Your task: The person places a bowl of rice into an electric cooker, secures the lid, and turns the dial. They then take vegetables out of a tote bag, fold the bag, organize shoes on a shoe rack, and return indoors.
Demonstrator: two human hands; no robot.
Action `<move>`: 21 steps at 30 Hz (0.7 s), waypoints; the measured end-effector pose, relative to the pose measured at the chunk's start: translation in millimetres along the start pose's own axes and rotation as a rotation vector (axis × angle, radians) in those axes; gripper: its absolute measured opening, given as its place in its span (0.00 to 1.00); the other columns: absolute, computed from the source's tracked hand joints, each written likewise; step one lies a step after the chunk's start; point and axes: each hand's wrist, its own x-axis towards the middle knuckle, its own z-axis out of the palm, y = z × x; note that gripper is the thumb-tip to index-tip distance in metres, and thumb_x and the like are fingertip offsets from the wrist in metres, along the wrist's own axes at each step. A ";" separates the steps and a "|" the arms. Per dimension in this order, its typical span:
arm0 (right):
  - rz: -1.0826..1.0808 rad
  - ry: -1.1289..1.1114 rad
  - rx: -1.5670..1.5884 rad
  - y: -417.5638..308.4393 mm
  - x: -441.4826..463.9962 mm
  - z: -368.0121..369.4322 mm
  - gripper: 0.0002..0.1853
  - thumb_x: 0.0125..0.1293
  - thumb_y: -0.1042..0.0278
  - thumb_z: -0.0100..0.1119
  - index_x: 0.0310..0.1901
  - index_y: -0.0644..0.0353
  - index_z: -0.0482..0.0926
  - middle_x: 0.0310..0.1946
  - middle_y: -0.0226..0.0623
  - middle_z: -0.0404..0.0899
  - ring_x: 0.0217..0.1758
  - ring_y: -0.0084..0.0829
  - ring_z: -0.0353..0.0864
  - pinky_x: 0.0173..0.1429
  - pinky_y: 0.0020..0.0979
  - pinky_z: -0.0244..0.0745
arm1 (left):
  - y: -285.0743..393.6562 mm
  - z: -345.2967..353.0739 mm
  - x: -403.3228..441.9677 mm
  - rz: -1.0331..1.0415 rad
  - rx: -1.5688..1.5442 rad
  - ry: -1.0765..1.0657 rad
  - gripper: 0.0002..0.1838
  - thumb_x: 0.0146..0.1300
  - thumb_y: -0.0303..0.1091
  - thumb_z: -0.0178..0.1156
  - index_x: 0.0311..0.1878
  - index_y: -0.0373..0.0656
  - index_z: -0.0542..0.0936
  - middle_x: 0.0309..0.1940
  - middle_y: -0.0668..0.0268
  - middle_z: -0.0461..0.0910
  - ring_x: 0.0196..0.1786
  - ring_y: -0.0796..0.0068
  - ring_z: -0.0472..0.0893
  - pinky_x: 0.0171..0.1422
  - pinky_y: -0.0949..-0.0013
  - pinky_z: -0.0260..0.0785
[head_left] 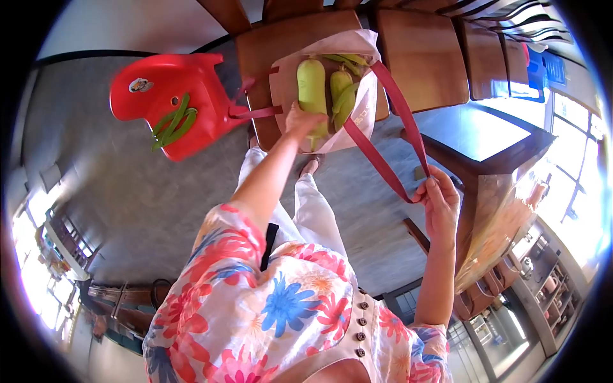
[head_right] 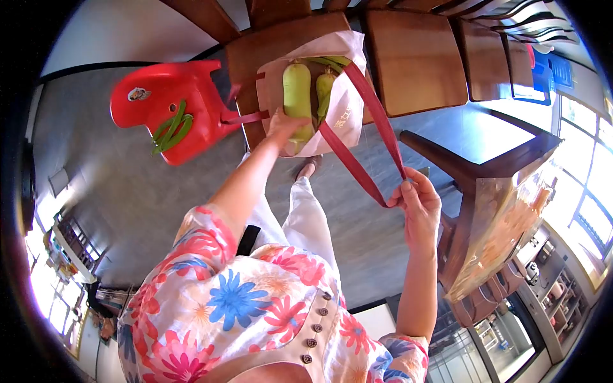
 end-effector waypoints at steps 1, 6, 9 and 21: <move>0.002 -0.002 0.012 0.4 1.0 0.7 0.13 0.61 0.72 0.51 0.47 0.66 0.70 0.24 0.31 0.73 0.24 0.22 0.73 0.31 0.22 0.70 | -2.9 -14.2 3.6 -0.018 -0.275 -0.137 0.39 0.41 0.41 0.65 0.56 0.37 0.61 0.44 0.56 0.73 0.46 0.63 0.75 0.48 0.63 0.70; 0.017 0.010 0.022 3.6 9.5 1.4 0.13 0.61 0.70 0.52 0.47 0.64 0.71 0.26 0.31 0.74 0.26 0.21 0.73 0.32 0.22 0.70 | 21.1 -89.5 -26.8 -0.162 -0.984 -0.477 0.23 0.52 0.37 0.57 0.50 0.35 0.68 0.42 0.58 0.74 0.41 0.64 0.76 0.42 0.60 0.73; -0.117 0.119 -0.131 -7.7 10.5 12.0 0.13 0.60 0.69 0.53 0.46 0.63 0.71 0.31 0.31 0.75 0.31 0.19 0.73 0.36 0.20 0.69 | 33.9 -119.6 -65.6 -0.185 -1.096 -0.623 0.26 0.55 0.40 0.52 0.53 0.33 0.64 0.44 0.50 0.72 0.41 0.54 0.76 0.45 0.54 0.71; -0.130 -0.156 0.242 16.3 -28.1 102.5 0.31 0.52 0.66 0.62 0.56 0.63 0.59 0.48 0.39 0.70 0.51 0.28 0.67 0.53 0.26 0.65 | 116.5 -93.8 -210.1 0.317 -0.515 -0.821 0.47 0.40 0.34 0.68 0.63 0.37 0.53 0.55 0.60 0.64 0.57 0.69 0.66 0.59 0.69 0.59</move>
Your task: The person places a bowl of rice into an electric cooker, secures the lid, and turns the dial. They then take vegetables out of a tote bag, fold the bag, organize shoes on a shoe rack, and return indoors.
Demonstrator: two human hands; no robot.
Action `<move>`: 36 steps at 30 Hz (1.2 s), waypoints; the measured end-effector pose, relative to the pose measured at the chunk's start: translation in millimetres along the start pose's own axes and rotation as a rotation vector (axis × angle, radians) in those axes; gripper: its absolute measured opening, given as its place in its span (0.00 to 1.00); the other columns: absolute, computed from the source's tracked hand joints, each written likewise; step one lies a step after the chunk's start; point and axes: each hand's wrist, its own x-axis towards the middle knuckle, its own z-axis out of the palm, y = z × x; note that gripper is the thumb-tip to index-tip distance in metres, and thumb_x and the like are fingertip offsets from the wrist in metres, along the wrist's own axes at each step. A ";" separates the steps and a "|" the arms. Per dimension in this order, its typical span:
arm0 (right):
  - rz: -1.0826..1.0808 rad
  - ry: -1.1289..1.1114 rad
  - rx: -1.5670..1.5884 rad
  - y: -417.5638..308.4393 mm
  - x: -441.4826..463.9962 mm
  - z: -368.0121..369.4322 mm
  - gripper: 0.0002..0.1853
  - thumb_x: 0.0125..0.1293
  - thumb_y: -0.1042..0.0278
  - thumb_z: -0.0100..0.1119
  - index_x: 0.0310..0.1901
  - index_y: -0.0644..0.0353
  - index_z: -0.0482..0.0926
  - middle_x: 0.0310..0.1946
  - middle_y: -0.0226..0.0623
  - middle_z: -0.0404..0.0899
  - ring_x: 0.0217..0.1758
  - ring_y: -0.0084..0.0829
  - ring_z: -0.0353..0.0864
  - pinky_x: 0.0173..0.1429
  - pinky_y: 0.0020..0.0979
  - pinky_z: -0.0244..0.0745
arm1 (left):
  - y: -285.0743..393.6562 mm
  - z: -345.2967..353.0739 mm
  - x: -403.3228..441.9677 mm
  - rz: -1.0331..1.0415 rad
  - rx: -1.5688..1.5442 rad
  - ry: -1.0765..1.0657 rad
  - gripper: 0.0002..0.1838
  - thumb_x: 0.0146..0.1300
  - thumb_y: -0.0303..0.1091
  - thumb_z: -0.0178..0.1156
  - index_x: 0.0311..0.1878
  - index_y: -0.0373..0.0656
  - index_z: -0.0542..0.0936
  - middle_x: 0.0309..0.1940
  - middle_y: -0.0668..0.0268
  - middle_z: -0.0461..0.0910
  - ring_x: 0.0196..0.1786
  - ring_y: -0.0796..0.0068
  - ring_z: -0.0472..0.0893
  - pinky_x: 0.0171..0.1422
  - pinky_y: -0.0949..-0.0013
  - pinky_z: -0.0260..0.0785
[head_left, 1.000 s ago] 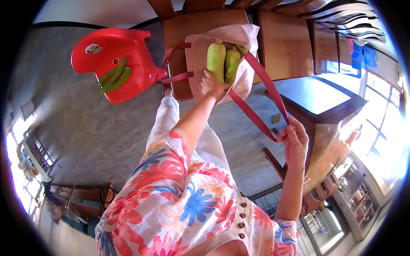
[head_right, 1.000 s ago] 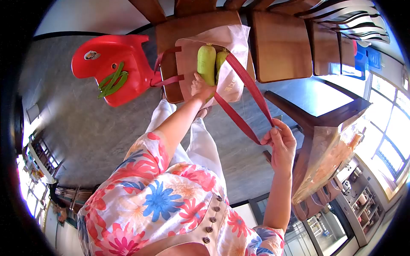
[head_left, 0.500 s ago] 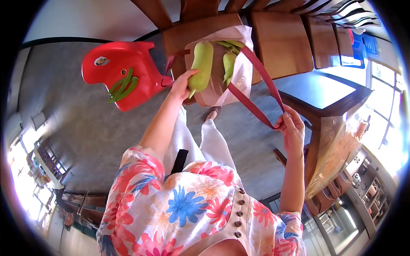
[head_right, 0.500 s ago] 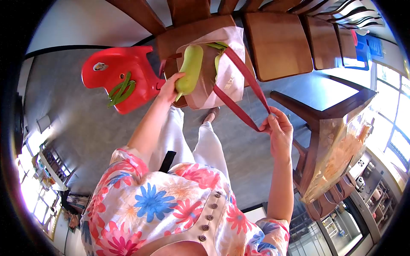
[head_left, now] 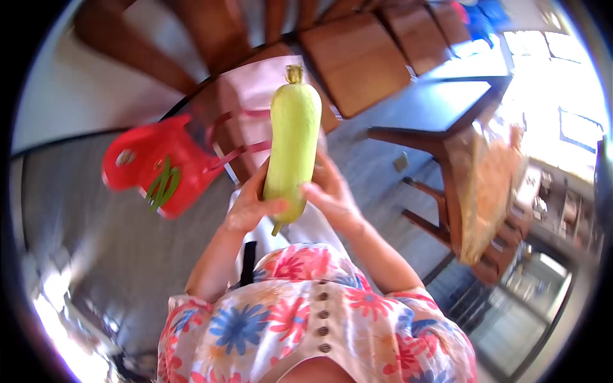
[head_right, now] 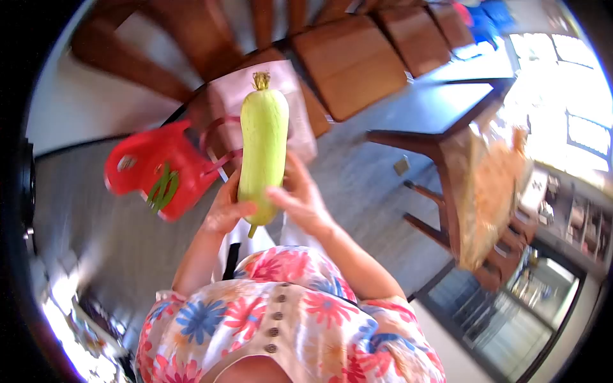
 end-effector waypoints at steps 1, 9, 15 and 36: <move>-0.017 0.057 -0.002 1.2 0.6 -1.6 0.33 0.50 0.63 0.64 0.56 0.63 0.59 0.48 0.40 0.69 0.51 0.28 0.67 0.53 0.27 0.65 | -4.6 12.8 9.9 0.034 0.087 -0.045 0.49 0.40 0.34 0.69 0.64 0.38 0.51 0.57 0.61 0.62 0.58 0.70 0.64 0.60 0.70 0.58; -0.059 0.485 0.287 -68.4 -35.6 -196.2 0.23 0.49 0.60 0.64 0.42 0.66 0.70 0.34 0.38 0.75 0.32 0.30 0.76 0.36 0.32 0.75 | -18.8 22.8 67.4 0.018 0.298 0.060 0.25 0.52 0.35 0.60 0.53 0.38 0.68 0.42 0.65 0.73 0.41 0.79 0.74 0.45 0.77 0.66; -0.078 0.982 0.029 -134.6 -83.0 -394.2 0.20 0.52 0.61 0.61 0.40 0.70 0.72 0.32 0.41 0.77 0.31 0.31 0.78 0.35 0.32 0.75 | -40.8 -107.7 54.2 -0.122 0.477 0.734 0.25 0.52 0.30 0.57 0.56 0.41 0.66 0.42 0.65 0.74 0.38 0.82 0.74 0.38 0.79 0.66; 0.295 1.375 -0.760 -129.5 -102.6 -603.4 0.34 0.38 0.51 0.68 0.44 0.67 0.70 0.41 0.44 0.75 0.43 0.34 0.76 0.45 0.32 0.71 | -123.2 -169.9 111.3 -0.280 0.301 0.847 0.30 0.44 0.24 0.57 0.55 0.41 0.65 0.45 0.65 0.72 0.42 0.69 0.73 0.50 0.69 0.63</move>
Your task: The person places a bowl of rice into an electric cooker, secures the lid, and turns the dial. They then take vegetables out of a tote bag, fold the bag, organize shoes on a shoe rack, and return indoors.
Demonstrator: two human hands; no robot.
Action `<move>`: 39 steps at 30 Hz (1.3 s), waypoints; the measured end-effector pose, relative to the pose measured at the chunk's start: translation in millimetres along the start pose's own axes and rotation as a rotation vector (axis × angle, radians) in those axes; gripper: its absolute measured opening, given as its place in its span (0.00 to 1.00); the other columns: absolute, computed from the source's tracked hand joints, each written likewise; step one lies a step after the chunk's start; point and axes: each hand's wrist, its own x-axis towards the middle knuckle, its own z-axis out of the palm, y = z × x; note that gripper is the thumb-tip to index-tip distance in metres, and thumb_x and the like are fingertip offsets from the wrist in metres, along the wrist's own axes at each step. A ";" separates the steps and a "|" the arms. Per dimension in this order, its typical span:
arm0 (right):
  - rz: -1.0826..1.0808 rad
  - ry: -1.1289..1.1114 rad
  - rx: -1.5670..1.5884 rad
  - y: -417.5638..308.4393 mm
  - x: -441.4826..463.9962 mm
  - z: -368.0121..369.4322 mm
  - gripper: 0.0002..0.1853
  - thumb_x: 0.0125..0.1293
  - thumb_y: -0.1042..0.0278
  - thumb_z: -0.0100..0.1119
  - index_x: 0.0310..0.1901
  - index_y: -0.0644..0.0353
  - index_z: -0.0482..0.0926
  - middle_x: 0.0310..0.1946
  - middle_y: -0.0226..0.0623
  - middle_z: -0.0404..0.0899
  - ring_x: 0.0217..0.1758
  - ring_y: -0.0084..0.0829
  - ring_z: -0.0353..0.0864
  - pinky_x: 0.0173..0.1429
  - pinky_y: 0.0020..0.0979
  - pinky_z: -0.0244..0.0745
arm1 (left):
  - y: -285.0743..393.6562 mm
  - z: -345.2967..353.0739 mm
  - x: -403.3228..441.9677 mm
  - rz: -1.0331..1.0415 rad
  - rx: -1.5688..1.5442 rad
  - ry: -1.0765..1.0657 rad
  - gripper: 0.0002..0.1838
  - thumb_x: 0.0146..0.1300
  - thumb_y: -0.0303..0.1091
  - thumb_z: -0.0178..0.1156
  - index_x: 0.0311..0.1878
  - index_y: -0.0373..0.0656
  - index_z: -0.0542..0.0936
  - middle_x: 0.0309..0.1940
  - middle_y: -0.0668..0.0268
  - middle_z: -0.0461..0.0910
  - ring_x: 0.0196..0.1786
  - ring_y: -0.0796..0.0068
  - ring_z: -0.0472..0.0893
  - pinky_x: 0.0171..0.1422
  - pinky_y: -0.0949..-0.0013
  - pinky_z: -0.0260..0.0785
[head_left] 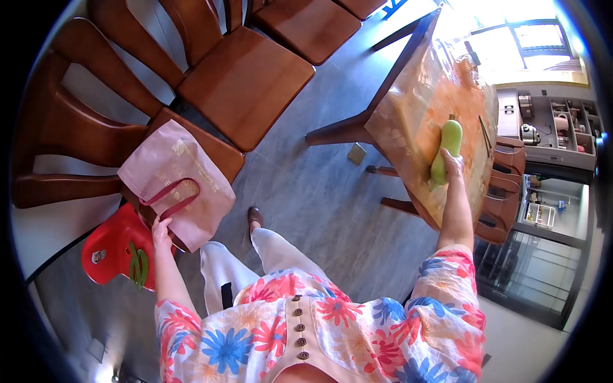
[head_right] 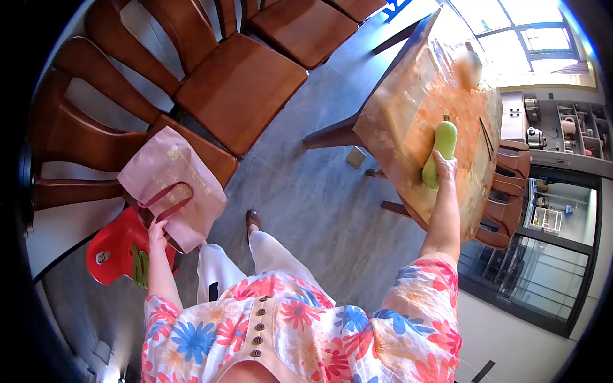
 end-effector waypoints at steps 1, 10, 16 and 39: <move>-0.011 0.006 0.002 4.9 5.3 1.4 0.35 0.39 0.52 0.68 0.46 0.67 0.69 0.42 0.45 0.75 0.43 0.35 0.76 0.46 0.32 0.70 | -0.5 0.5 5.9 0.043 -0.030 -0.046 0.26 0.44 0.25 0.57 0.52 0.41 0.69 0.42 0.66 0.74 0.41 0.70 0.73 0.49 0.69 0.63; -0.199 0.222 -0.289 8.4 -31.6 -1.5 0.34 0.49 0.59 0.61 0.54 0.70 0.61 0.46 0.47 0.71 0.48 0.35 0.72 0.50 0.30 0.67 | 50.7 53.0 -80.8 0.385 -0.108 -0.157 0.18 0.44 0.19 0.54 0.43 0.35 0.74 0.39 0.65 0.75 0.41 0.74 0.74 0.49 0.73 0.65; -0.664 -0.307 0.258 -151.0 -279.1 67.3 0.14 0.58 0.71 0.53 0.46 0.66 0.72 0.36 0.32 0.75 0.37 0.20 0.71 0.42 0.21 0.67 | 75.2 111.3 -118.1 0.765 0.389 -0.322 0.18 0.49 0.32 0.58 0.45 0.40 0.74 0.32 0.58 0.78 0.36 0.70 0.78 0.43 0.69 0.69; -1.250 -0.785 -0.557 -100.7 -466.6 471.8 0.34 0.40 0.51 0.66 0.47 0.64 0.69 0.41 0.47 0.75 0.47 0.45 0.72 0.51 0.37 0.67 | -9.5 5.0 -98.1 0.579 0.651 -0.617 0.27 0.43 0.23 0.51 0.52 0.42 0.68 0.51 0.61 0.68 0.56 0.62 0.64 0.62 0.62 0.56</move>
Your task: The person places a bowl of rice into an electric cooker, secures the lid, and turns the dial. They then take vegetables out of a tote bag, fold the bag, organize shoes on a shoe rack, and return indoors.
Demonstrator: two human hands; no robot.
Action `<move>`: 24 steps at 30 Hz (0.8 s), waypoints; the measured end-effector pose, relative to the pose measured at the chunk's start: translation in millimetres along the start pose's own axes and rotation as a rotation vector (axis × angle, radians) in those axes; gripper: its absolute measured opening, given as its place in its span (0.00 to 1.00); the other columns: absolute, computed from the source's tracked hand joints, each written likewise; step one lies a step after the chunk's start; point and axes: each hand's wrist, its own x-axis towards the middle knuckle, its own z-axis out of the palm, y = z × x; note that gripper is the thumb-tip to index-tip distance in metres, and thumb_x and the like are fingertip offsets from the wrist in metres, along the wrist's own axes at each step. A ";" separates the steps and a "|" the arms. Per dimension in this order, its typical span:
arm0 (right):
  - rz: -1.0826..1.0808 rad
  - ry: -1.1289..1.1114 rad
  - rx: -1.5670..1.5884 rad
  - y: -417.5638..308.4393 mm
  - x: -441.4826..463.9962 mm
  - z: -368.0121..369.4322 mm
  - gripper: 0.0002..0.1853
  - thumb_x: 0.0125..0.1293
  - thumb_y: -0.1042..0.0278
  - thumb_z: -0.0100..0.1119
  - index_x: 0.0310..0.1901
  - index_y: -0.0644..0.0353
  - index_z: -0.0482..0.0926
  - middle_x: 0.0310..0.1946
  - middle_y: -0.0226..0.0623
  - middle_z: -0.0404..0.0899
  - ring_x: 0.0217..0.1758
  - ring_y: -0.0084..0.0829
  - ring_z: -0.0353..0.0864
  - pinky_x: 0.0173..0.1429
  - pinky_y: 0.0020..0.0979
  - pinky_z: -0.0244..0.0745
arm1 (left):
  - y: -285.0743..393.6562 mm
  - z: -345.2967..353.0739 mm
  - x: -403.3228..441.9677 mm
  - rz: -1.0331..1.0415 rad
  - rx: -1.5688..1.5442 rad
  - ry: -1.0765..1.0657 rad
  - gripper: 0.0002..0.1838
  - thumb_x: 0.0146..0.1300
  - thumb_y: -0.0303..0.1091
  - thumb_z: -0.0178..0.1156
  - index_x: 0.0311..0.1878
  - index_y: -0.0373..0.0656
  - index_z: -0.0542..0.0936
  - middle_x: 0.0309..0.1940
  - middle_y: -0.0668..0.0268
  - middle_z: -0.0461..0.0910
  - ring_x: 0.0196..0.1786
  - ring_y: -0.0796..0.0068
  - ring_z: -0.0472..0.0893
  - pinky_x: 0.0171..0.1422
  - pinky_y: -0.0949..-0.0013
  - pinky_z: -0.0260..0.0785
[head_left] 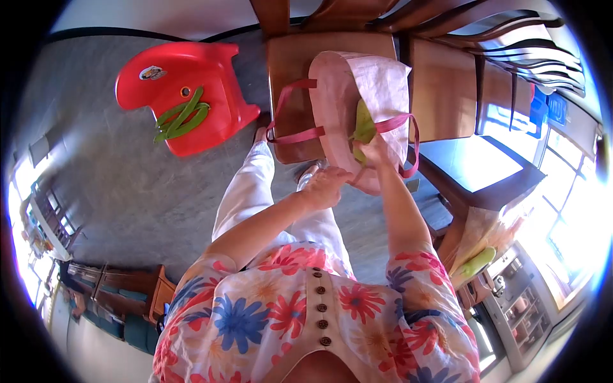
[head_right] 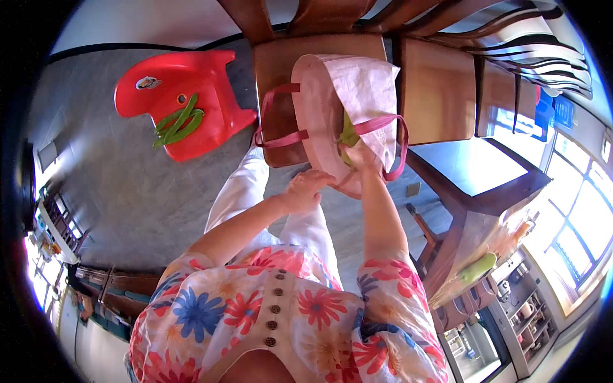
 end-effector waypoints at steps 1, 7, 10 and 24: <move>-0.017 0.032 0.031 -5.8 0.9 1.1 0.36 0.38 0.52 0.68 0.48 0.65 0.67 0.42 0.47 0.74 0.48 0.45 0.72 0.51 0.37 0.67 | -2.0 -3.0 -1.8 0.013 -0.008 0.046 0.26 0.43 0.23 0.51 0.52 0.42 0.69 0.50 0.61 0.68 0.56 0.62 0.65 0.62 0.62 0.56; 0.070 0.106 0.083 -1.0 1.1 10.8 0.42 0.34 0.53 0.71 0.52 0.63 0.64 0.43 0.48 0.73 0.48 0.45 0.72 0.51 0.37 0.67 | -15.3 -8.6 -1.2 0.089 0.011 0.172 0.24 0.41 0.21 0.50 0.47 0.41 0.72 0.48 0.60 0.70 0.54 0.61 0.67 0.60 0.63 0.59; 0.088 0.034 0.166 -6.8 1.3 -3.7 0.43 0.33 0.53 0.72 0.53 0.63 0.64 0.43 0.48 0.73 0.48 0.43 0.72 0.51 0.37 0.67 | -17.1 -8.7 6.3 0.134 0.035 0.208 0.23 0.41 0.20 0.50 0.46 0.41 0.73 0.47 0.59 0.70 0.54 0.61 0.67 0.59 0.63 0.59; 0.482 -0.775 1.055 -71.0 -41.2 -181.6 0.25 0.51 0.69 0.58 0.52 0.65 0.66 0.40 0.40 0.75 0.39 0.27 0.76 0.39 0.25 0.74 | -31.2 -59.2 51.2 0.036 0.128 0.541 0.17 0.44 0.24 0.50 0.40 0.42 0.77 0.38 0.55 0.76 0.43 0.56 0.74 0.51 0.62 0.66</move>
